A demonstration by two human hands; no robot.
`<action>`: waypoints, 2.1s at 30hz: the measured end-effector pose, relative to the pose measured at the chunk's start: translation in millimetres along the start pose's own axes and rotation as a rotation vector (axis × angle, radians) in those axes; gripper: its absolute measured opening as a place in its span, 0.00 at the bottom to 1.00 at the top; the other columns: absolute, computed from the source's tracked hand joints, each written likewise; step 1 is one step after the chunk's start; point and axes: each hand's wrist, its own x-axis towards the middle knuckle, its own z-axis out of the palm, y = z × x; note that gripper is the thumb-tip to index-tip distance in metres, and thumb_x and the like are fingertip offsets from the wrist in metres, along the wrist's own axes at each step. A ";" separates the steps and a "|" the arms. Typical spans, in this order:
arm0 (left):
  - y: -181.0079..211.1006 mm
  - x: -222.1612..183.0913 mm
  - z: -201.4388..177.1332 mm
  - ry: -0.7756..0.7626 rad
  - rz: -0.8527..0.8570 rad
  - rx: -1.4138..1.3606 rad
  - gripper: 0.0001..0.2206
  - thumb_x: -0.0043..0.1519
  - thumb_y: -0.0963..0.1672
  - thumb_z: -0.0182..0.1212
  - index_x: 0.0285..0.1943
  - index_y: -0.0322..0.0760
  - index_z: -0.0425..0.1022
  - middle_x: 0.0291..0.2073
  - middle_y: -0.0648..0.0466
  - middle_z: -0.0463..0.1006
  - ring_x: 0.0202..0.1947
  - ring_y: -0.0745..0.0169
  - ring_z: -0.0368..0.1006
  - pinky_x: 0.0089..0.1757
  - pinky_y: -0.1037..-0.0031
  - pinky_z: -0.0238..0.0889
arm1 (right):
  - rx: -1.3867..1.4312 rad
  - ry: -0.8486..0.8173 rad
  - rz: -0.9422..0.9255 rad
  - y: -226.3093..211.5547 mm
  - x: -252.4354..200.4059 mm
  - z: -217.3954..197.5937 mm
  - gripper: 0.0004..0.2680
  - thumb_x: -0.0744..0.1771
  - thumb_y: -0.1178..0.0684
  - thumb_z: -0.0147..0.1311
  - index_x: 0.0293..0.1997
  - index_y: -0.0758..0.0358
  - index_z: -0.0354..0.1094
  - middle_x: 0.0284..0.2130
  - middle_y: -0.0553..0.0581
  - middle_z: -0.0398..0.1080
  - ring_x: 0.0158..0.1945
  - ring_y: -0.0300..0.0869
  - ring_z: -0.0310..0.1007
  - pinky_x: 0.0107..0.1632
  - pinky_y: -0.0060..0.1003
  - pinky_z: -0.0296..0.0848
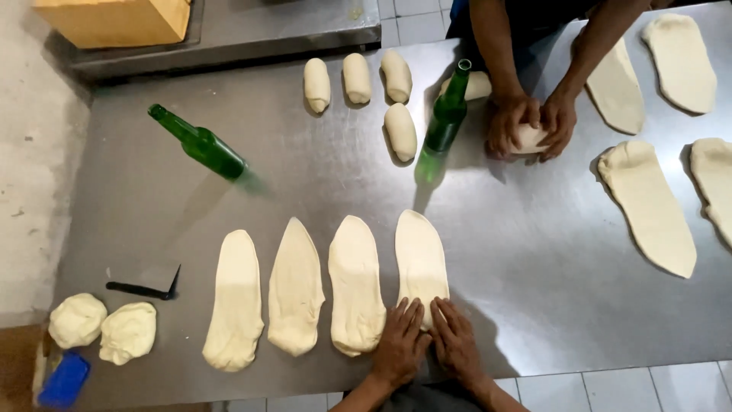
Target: Rolling out dough portions using a glass bottle and shaping them into loaves on a workbench.
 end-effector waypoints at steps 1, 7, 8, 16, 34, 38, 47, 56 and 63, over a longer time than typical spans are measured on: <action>1.7 8.7 3.2 -0.002 0.007 0.005 0.24 0.68 0.48 0.56 0.69 0.25 0.67 0.66 0.39 0.69 0.68 0.34 0.59 0.59 0.46 0.54 | 0.002 0.008 0.002 -4.2 15.0 -0.9 0.16 0.66 0.55 0.52 0.60 0.67 0.70 0.60 0.63 0.69 0.65 0.56 0.65 0.60 0.50 0.65; -2.6 35.9 37.8 0.177 -0.186 0.009 0.20 0.70 0.51 0.49 0.61 0.33 0.73 0.56 0.44 0.75 0.60 0.40 0.65 0.59 0.50 0.57 | -0.079 0.038 -0.025 2.2 50.6 12.1 0.08 0.69 0.52 0.47 0.47 0.64 0.70 0.45 0.59 0.72 0.50 0.54 0.69 0.54 0.50 0.66; -9.7 40.6 40.7 0.029 -0.324 0.024 0.17 0.69 0.52 0.49 0.53 0.38 0.76 0.50 0.48 0.77 0.55 0.44 0.69 0.57 0.54 0.60 | -0.038 0.030 0.034 13.6 49.0 20.9 0.05 0.69 0.53 0.48 0.42 0.62 0.68 0.39 0.58 0.71 0.45 0.53 0.69 0.50 0.50 0.68; -11.6 41.0 33.6 0.060 -0.454 -0.217 0.18 0.68 0.52 0.51 0.54 0.39 0.79 0.47 0.47 0.79 0.52 0.45 0.72 0.55 0.56 0.62 | 0.260 0.030 0.138 26.8 45.9 -4.1 0.09 0.70 0.55 0.50 0.54 0.66 0.64 0.48 0.65 0.66 0.50 0.55 0.71 0.48 0.48 0.74; -85.4 141.0 51.2 0.144 -0.441 -0.311 0.21 0.73 0.48 0.45 0.68 0.32 0.70 0.70 0.38 0.68 0.74 0.36 0.57 0.68 0.55 0.50 | 0.536 0.121 0.398 37.5 152.0 29.7 0.14 0.73 0.56 0.39 0.64 0.72 0.65 0.59 0.69 0.71 0.66 0.60 0.69 0.67 0.46 0.67; -66.9 119.5 50.9 0.352 -0.554 -0.471 0.19 0.74 0.47 0.42 0.65 0.35 0.74 0.63 0.44 0.76 0.67 0.44 0.70 0.66 0.59 0.61 | 0.505 0.174 0.448 40.3 126.0 17.5 0.13 0.73 0.56 0.39 0.62 0.71 0.67 0.59 0.67 0.72 0.65 0.58 0.70 0.67 0.46 0.67; -63.4 138.8 60.7 0.308 -0.445 -0.042 0.21 0.74 0.48 0.41 0.67 0.31 0.72 0.66 0.40 0.73 0.70 0.32 0.62 0.67 0.48 0.51 | 0.246 0.111 0.254 40.3 166.1 43.9 0.15 0.73 0.56 0.36 0.63 0.73 0.66 0.62 0.71 0.68 0.70 0.62 0.64 0.70 0.50 0.62; -111.6 190.3 59.6 0.497 -0.676 -0.638 0.19 0.74 0.47 0.41 0.62 0.32 0.75 0.57 0.41 0.80 0.61 0.38 0.75 0.62 0.53 0.65 | 0.613 0.119 0.325 72.7 215.6 36.2 0.15 0.75 0.54 0.35 0.59 0.73 0.69 0.56 0.68 0.73 0.62 0.59 0.71 0.68 0.47 0.67; -83.5 198.6 56.5 0.460 -0.476 -0.150 0.18 0.74 0.46 0.43 0.58 0.28 0.76 0.58 0.39 0.78 0.64 0.37 0.70 0.66 0.52 0.56 | 0.311 0.125 0.215 43.2 236.8 46.5 0.14 0.74 0.56 0.36 0.51 0.72 0.73 0.53 0.69 0.74 0.60 0.58 0.75 0.64 0.49 0.71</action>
